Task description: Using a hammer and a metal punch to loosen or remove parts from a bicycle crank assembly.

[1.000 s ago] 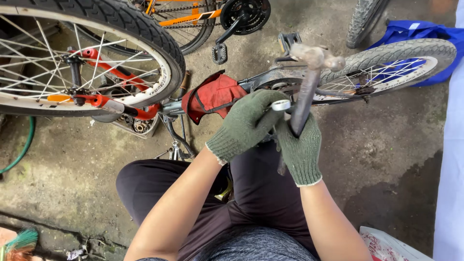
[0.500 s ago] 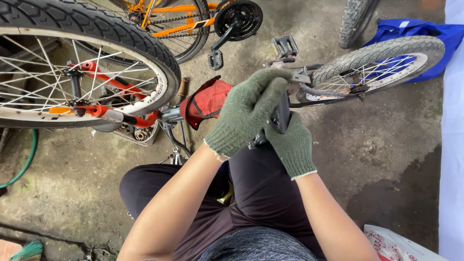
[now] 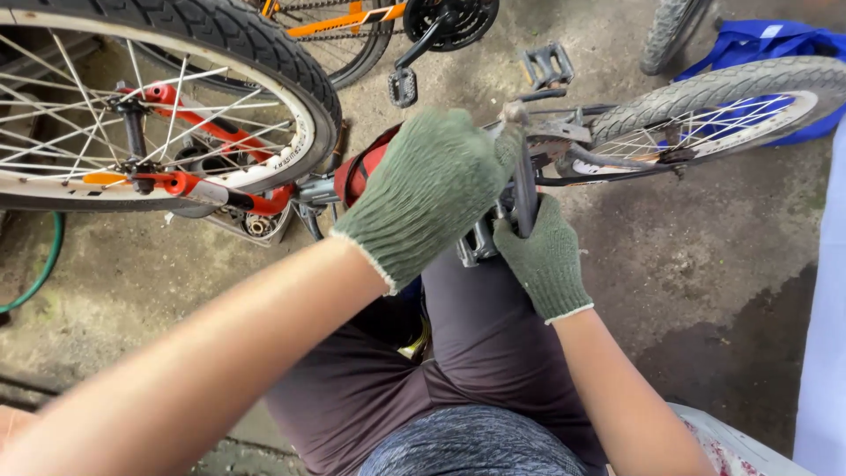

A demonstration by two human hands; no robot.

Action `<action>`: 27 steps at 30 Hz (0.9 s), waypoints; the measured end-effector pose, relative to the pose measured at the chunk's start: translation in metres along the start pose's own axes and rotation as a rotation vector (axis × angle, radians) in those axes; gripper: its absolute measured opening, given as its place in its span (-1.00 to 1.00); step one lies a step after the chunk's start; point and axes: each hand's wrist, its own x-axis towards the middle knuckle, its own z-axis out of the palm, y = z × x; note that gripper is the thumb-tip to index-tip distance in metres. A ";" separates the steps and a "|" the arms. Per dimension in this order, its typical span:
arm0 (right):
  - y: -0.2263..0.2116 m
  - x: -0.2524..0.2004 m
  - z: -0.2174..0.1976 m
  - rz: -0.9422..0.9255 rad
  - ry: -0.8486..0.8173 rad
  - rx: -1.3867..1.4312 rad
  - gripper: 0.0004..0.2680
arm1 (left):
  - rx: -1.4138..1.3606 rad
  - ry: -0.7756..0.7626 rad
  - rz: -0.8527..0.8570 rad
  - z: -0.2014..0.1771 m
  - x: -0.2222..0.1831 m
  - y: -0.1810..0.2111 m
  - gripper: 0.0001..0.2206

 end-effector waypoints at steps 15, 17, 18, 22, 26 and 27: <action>0.017 0.010 0.019 -0.134 0.013 -0.058 -0.63 | -0.078 -1.065 -0.178 0.060 0.036 -0.018 -0.64; 0.020 0.012 0.024 -0.136 0.009 -0.128 -0.64 | 0.003 -1.007 -0.021 0.052 0.027 -0.021 -0.76; 0.016 0.010 0.023 -0.140 0.004 -0.124 -0.64 | 0.007 -1.011 -0.027 0.050 0.023 -0.022 -0.76; 0.008 0.009 0.019 -0.093 -0.031 -0.087 -0.65 | 0.072 -0.770 -0.046 0.066 -0.013 -0.021 -0.73; 0.010 0.009 0.017 -0.111 -0.034 -0.096 -0.63 | -0.192 -0.803 -0.404 0.071 -0.019 -0.021 -0.64; 0.011 0.012 0.018 -0.109 -0.033 -0.093 -0.63 | -0.190 -0.803 -0.401 0.068 -0.024 -0.023 -0.64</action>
